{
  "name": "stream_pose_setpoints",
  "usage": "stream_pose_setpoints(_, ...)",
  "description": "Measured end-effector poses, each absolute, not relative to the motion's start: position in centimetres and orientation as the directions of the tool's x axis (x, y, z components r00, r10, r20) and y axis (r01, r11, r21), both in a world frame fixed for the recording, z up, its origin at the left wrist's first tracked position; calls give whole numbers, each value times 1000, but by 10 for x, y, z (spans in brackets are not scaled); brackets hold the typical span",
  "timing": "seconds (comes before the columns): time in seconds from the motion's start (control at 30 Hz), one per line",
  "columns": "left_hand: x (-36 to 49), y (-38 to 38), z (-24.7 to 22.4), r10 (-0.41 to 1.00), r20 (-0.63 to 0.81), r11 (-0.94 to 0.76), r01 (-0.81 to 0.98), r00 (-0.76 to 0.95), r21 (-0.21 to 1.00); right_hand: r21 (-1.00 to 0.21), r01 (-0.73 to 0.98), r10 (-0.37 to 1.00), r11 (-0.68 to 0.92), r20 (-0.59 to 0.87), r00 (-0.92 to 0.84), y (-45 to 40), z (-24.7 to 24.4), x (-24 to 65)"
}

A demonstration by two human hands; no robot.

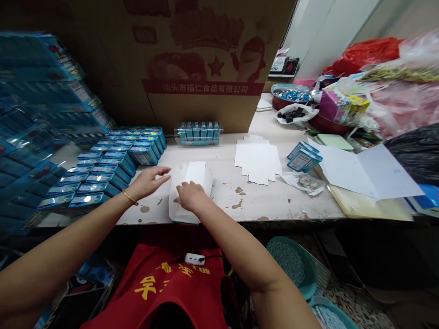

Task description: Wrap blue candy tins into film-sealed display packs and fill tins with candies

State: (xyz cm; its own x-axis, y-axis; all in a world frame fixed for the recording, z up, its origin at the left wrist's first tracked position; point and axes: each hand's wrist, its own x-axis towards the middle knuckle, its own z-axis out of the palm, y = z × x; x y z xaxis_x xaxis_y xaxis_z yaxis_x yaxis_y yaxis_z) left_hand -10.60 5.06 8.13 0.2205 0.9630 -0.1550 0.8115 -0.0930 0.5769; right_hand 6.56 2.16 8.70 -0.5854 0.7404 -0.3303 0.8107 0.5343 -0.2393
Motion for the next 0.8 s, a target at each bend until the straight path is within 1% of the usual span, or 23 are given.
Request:
stream_pose_setpoints(0.03,-110,62,75,976,-161,-32,825,149,564,-203,822,706,533,-429,-564,19,81,56)
stream_pose_setpoints(0.07,-113,72,67,973,-213,43,829,93,558,-188,818,669,544,-491,-558,11,75,48)
stream_pose_setpoints(0.1,-115,79,58,956,-290,123,822,53,557,-193,800,636,568,-515,-575,-1,71,42)
stream_pose_setpoints(0.17,-116,82,38,904,-427,258,784,10,565,-241,746,586,621,-490,-646,-30,68,35)
stream_pose_setpoints(0.23,-116,74,19,876,-483,309,752,13,582,-307,688,516,658,-481,-708,-54,73,33)
stream_pose_setpoints(0.27,-117,67,12,878,-478,308,747,16,589,-330,674,497,660,-481,-722,-59,77,34)
stream_pose_setpoints(0.33,-119,52,3,892,-451,294,741,13,604,-332,672,521,662,-440,-731,-54,82,36)
stream_pose_setpoints(0.43,-120,39,4,921,-390,244,746,22,620,-228,724,640,651,-350,-685,-24,76,41)
stream_pose_setpoints(0.53,-115,35,14,940,-334,166,765,67,623,-126,752,648,646,-430,-629,2,59,44)
stream_pose_setpoints(0.6,-108,36,20,941,-313,100,779,128,619,-131,752,631,645,-463,-622,10,52,46)
stream_pose_setpoints(0.67,-101,37,25,928,-317,40,794,195,606,-144,781,663,608,-448,-599,16,52,52)
stream_pose_setpoints(0.7,-98,37,27,920,-325,19,802,220,597,-130,818,716,560,-422,-556,20,53,56)
stream_pose_setpoints(0.73,-97,37,28,911,-335,4,809,239,587,-115,870,788,480,-381,-485,24,55,61)
stream_pose_setpoints(0.77,-95,38,29,905,-345,-5,816,250,578,-127,922,858,367,-338,-388,30,56,66)
stream_pose_setpoints(0.8,-95,38,30,900,-353,-10,822,256,570,-167,956,908,240,-311,-282,35,57,71)
